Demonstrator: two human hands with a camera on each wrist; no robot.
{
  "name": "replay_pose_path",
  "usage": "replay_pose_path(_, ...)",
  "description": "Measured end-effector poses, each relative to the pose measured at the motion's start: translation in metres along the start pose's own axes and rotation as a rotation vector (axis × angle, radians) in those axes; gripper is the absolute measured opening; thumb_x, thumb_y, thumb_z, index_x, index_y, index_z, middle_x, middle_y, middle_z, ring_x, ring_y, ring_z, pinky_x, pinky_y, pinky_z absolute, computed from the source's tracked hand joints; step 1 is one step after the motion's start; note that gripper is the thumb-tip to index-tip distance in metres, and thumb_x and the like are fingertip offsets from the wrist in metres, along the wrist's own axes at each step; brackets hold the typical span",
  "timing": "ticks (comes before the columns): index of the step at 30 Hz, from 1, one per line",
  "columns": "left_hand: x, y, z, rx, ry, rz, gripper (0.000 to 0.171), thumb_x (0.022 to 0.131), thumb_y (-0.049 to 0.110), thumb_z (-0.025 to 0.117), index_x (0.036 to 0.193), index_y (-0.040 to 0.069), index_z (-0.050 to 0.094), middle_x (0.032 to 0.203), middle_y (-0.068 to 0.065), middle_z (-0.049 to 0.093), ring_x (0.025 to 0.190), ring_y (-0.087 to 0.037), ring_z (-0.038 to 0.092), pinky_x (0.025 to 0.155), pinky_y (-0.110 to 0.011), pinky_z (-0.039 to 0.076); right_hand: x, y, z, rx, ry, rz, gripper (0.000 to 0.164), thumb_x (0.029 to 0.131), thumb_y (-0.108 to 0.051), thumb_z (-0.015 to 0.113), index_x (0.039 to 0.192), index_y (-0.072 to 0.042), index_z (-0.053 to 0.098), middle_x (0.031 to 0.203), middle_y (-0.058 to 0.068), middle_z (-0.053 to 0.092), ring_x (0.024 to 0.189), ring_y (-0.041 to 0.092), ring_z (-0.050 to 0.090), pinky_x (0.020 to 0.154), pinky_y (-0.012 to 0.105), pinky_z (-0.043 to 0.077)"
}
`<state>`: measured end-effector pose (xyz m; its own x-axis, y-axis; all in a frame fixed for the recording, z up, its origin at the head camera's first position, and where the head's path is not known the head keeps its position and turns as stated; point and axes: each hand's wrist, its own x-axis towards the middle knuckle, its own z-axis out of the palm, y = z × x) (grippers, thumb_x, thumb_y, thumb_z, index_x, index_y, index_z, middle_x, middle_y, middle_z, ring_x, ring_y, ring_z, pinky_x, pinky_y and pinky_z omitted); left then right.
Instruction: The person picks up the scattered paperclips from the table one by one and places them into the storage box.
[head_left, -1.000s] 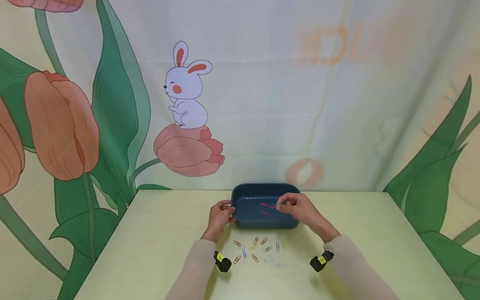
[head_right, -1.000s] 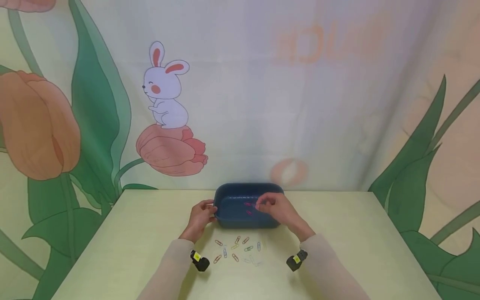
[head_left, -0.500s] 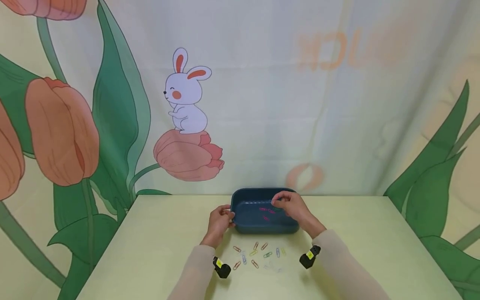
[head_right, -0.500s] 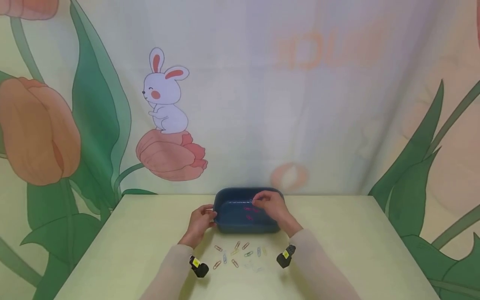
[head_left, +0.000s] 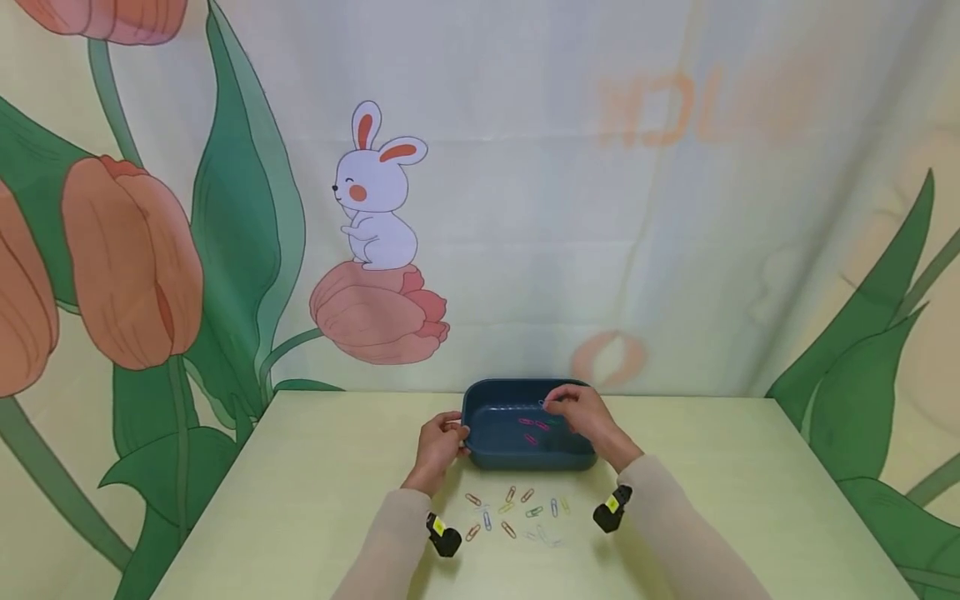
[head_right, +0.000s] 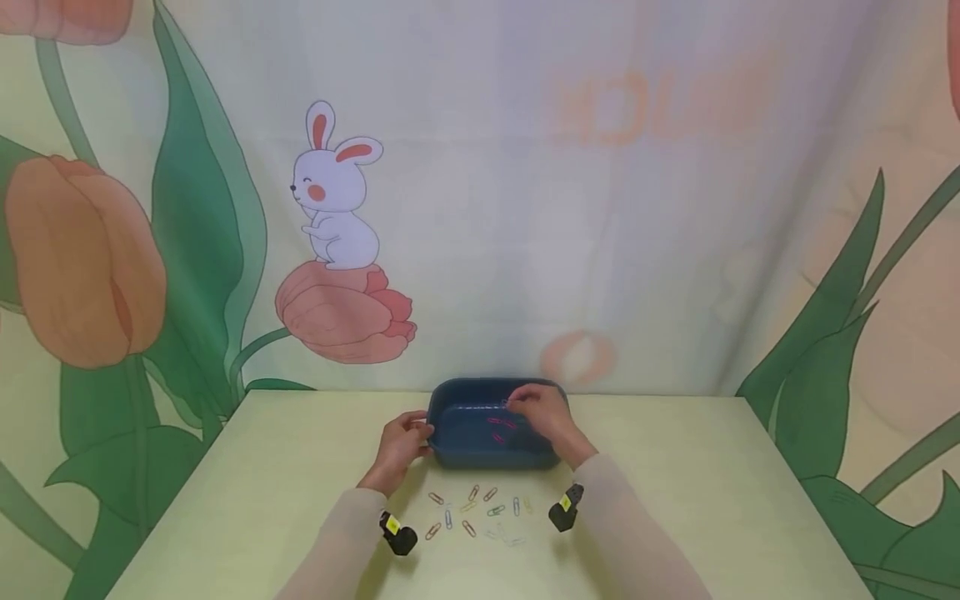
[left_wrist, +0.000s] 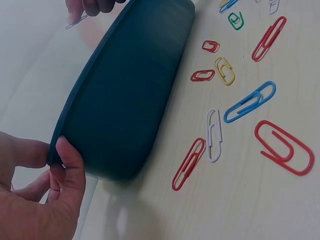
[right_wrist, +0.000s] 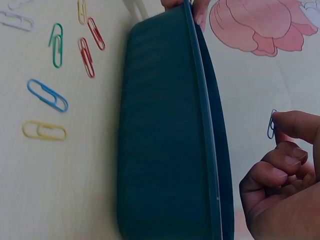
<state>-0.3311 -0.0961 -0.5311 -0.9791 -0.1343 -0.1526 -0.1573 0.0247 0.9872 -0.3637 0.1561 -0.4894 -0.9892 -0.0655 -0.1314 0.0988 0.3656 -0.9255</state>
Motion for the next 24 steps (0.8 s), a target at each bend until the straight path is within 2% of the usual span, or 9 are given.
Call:
replay_pose_path(3, -0.001, -0.003, -0.001, -0.001, -0.003, -0.004, 0.036, 0.094, 0.003, 0.058, 0.129, -0.003, 0.056, 0.092, -0.008, 0.054, 0.066, -0.016, 0.057, 0.067, -0.031, 0.057, 0.003, 0.000, -0.001, -0.006, 0.000, 0.017, 0.014, 0.090, -0.021, 0.069, 0.100, -0.011, 0.071, 0.056, -0.003, 0.048, 0.047, 0.015, 0.034, 0.057, 0.038, 0.040)
replay_pose_path(5, -0.001, -0.003, -0.001, -0.003, -0.003, 0.000, 0.036, 0.094, 0.003, 0.058, 0.130, -0.003, 0.056, 0.093, -0.008, 0.053, 0.066, -0.016, 0.057, 0.067, -0.031, 0.057, 0.004, 0.000, -0.002, -0.010, -0.006, 0.024, 0.016, 0.091, -0.021, 0.069, 0.102, -0.010, 0.071, 0.062, -0.003, 0.055, 0.047, 0.015, 0.034, 0.057, 0.039, 0.040)
replay_pose_path(10, 0.000, 0.000, -0.001, -0.014, -0.010, 0.009, 0.035, 0.095, 0.005, 0.058, 0.129, -0.002, 0.056, 0.095, -0.007, 0.053, 0.069, -0.016, 0.058, 0.071, -0.035, 0.058, 0.007, -0.004, -0.005, -0.038, -0.019, 0.015, 0.022, 0.092, -0.021, 0.067, 0.111, -0.011, 0.071, 0.067, 0.002, 0.059, 0.046, 0.015, 0.033, 0.056, 0.037, 0.039)
replay_pose_path(13, 0.000, 0.000, -0.001, -0.017, -0.009, 0.007, 0.034, 0.095, 0.005, 0.058, 0.129, -0.001, 0.057, 0.095, -0.008, 0.053, 0.070, -0.016, 0.057, 0.075, -0.038, 0.059, 0.005, -0.006, -0.007, -0.078, -0.019, -0.011, 0.024, 0.092, -0.021, 0.067, 0.114, -0.012, 0.071, 0.063, 0.003, 0.053, 0.047, 0.016, 0.033, 0.055, 0.036, 0.038)
replay_pose_path(21, -0.002, -0.003, -0.001, -0.019, -0.011, -0.021, 0.034, 0.095, 0.005, 0.058, 0.128, 0.000, 0.057, 0.095, -0.007, 0.053, 0.067, -0.016, 0.056, 0.069, -0.032, 0.058, -0.016, -0.008, -0.012, -0.180, -0.022, -0.098, 0.024, 0.093, -0.023, 0.066, 0.114, -0.013, 0.070, 0.066, 0.002, 0.049, 0.056, 0.018, 0.039, 0.056, 0.032, 0.037)
replay_pose_path(24, -0.002, -0.003, -0.001, -0.024, -0.010, -0.012, 0.036, 0.095, 0.005, 0.058, 0.130, -0.001, 0.056, 0.094, -0.007, 0.053, 0.067, -0.016, 0.056, 0.066, -0.029, 0.057, -0.029, -0.009, -0.015, -0.194, -0.027, -0.114, 0.021, 0.092, -0.026, 0.068, 0.111, -0.016, 0.071, 0.066, 0.002, 0.049, 0.058, 0.019, 0.039, 0.057, 0.032, 0.036)
